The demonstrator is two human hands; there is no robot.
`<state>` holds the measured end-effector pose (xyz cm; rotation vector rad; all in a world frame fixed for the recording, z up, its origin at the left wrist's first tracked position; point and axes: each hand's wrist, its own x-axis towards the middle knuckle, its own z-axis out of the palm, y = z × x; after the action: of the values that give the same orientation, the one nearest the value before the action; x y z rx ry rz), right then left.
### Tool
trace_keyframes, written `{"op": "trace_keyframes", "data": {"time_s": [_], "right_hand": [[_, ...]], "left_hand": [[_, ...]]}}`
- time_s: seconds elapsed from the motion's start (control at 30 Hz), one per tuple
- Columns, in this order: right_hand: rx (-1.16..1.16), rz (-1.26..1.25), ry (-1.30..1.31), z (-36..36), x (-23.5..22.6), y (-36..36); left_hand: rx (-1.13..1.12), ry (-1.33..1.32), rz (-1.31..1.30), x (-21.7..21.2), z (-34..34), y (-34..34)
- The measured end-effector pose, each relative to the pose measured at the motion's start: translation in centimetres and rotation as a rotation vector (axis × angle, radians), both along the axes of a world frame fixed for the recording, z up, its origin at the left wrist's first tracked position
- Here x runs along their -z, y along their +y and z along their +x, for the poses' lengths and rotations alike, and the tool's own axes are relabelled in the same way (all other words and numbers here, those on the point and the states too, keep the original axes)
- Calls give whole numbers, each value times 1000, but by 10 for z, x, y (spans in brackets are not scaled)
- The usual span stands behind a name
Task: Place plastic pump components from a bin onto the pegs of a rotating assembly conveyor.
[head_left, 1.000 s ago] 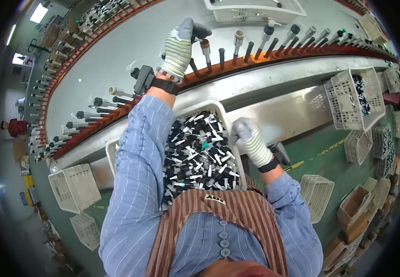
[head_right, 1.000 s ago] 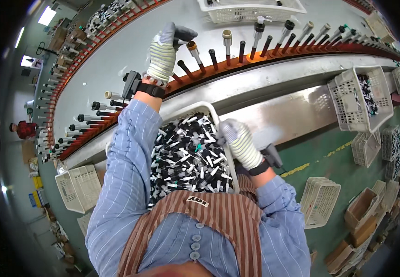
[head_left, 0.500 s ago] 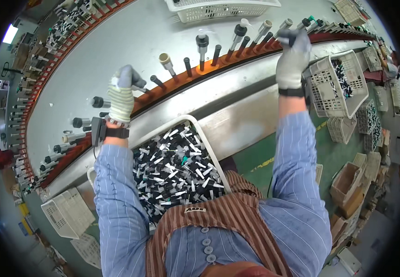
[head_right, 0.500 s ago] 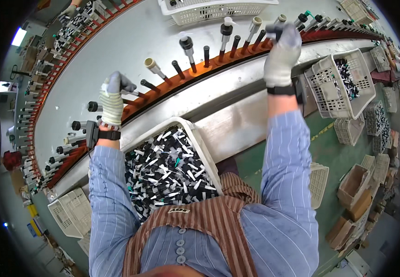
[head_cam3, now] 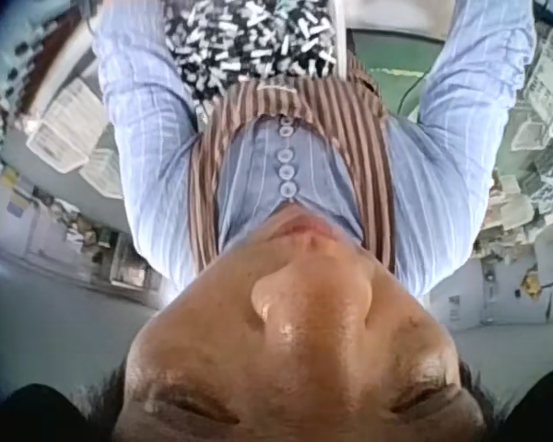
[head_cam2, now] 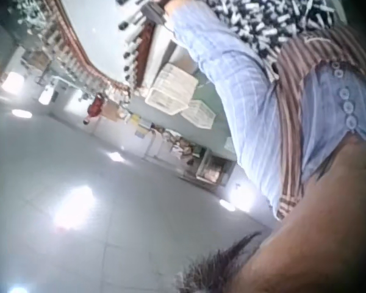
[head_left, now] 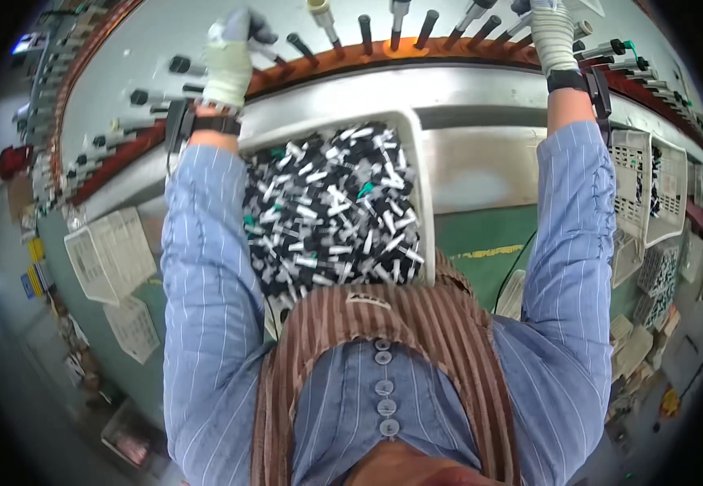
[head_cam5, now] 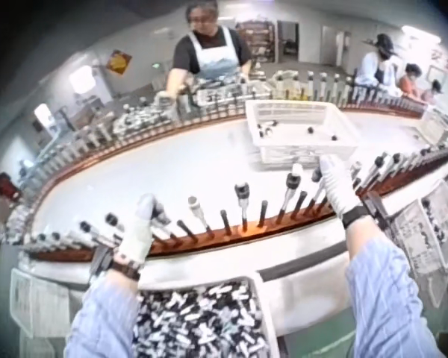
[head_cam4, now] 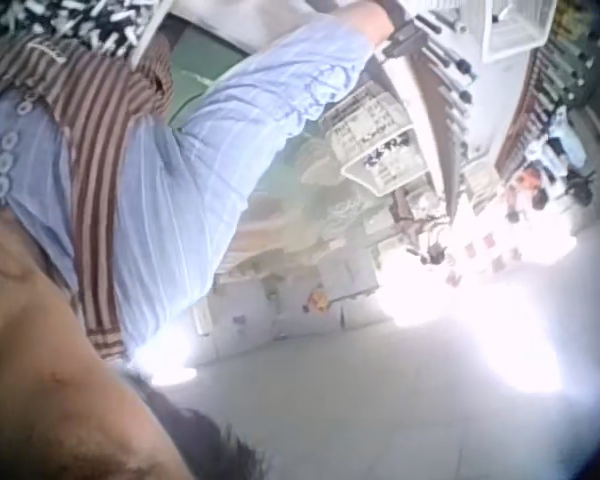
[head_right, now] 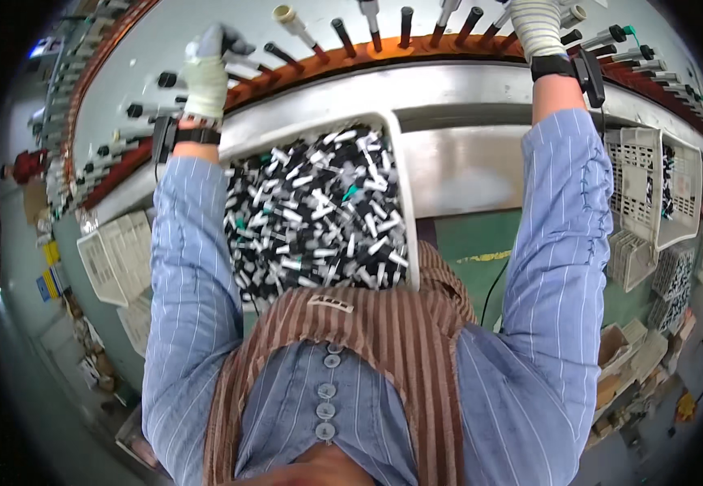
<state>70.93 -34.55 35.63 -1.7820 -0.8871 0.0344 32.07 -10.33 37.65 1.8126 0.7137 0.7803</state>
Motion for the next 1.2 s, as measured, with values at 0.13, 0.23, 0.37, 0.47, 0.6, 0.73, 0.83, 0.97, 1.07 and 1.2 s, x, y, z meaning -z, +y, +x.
{"op": "trace_keyframes", "data": {"time_s": [0.13, 0.23, 0.37, 0.47, 0.6, 0.73, 0.83, 0.97, 1.07, 1.2], "right_hand": [[158, 34, -10, -90, -40, 4], [159, 59, -363, -146, -22, -34], [-369, -433, -322, -279, 22, -70], [-248, -684, -463, -320, 70, -53], [-360, -975, -552, -334, 104, -37], [-345, -793, -115, -332, 111, -46], [-414, -849, -5, -344, 64, -65], [-472, -582, 158, -351, 33, -95], [-373, -277, 204, -350, 24, -111], [-253, -197, 666, -340, 18, -129]], "left_hand": [[-214, -27, 38, 4, -27, 0], [-465, 76, 892, 4, -70, -34], [112, 351, 713, 47, -93, -133], [510, 785, 694, 82, -57, -162], [525, 820, 919, 105, -48, -170], [707, 655, 853, 105, -59, -154], [821, 636, 789, 113, -81, -155], [765, 486, 651, 83, -101, -168], [643, 487, 509, 76, -113, -166], [371, 200, 83, 73, -119, -164]]}}
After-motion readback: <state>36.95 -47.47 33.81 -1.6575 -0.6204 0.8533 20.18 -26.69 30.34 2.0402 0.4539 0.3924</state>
